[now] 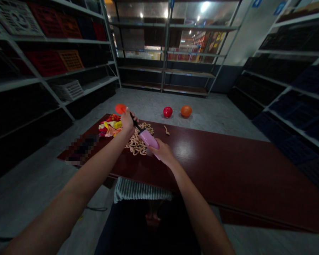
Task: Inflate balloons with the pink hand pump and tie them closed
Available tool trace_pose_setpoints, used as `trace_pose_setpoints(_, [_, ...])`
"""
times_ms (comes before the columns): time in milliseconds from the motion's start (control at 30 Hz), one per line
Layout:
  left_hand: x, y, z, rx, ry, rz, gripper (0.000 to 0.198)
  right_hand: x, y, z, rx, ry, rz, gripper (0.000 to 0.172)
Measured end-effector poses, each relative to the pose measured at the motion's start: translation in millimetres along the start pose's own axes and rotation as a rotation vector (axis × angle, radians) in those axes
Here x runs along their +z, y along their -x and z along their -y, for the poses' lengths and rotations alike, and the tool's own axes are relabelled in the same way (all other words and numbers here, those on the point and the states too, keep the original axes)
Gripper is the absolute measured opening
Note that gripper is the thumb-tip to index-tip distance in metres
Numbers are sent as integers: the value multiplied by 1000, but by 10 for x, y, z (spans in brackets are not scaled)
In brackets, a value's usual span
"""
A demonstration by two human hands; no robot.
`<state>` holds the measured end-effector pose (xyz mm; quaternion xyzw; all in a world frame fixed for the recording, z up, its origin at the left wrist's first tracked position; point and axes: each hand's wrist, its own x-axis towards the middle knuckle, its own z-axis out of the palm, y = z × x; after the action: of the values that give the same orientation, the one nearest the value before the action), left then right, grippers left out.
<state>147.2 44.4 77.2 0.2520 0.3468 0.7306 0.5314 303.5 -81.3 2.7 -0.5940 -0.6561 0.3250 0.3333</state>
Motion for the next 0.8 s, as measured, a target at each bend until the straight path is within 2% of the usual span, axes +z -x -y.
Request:
trace_pose_setpoints(67, [-40,-159,-88,42,-12,-53,34,-62,23,-5,-54,162,-11,47])
trace_pose_setpoints(200, [-69,-429,-316,105,-26,-102,36,-176,51,-39,-120,319,-29,51])
trace_pose_setpoints(300, [-29,-524,-434,152,-19,-122,37,-203,18,-144,-163,392,-89,56])
trace_pose_setpoints(367, [21,-512,-440,185,-21,-107,36,-195,-12,-251,-191,408,-135,56])
trace_pose_setpoints(567, [229,-333,-167,233,-16,-53,33,-187,-41,-536,-256,360,-289,53])
trace_pose_setpoints(700, [395,-190,144,199,-38,5,32,-212,-53,-577,-247,348,-322,52])
trace_pose_setpoints(800, [508,26,426,116,-39,75,33,-216,-70,-596,-201,332,-358,53])
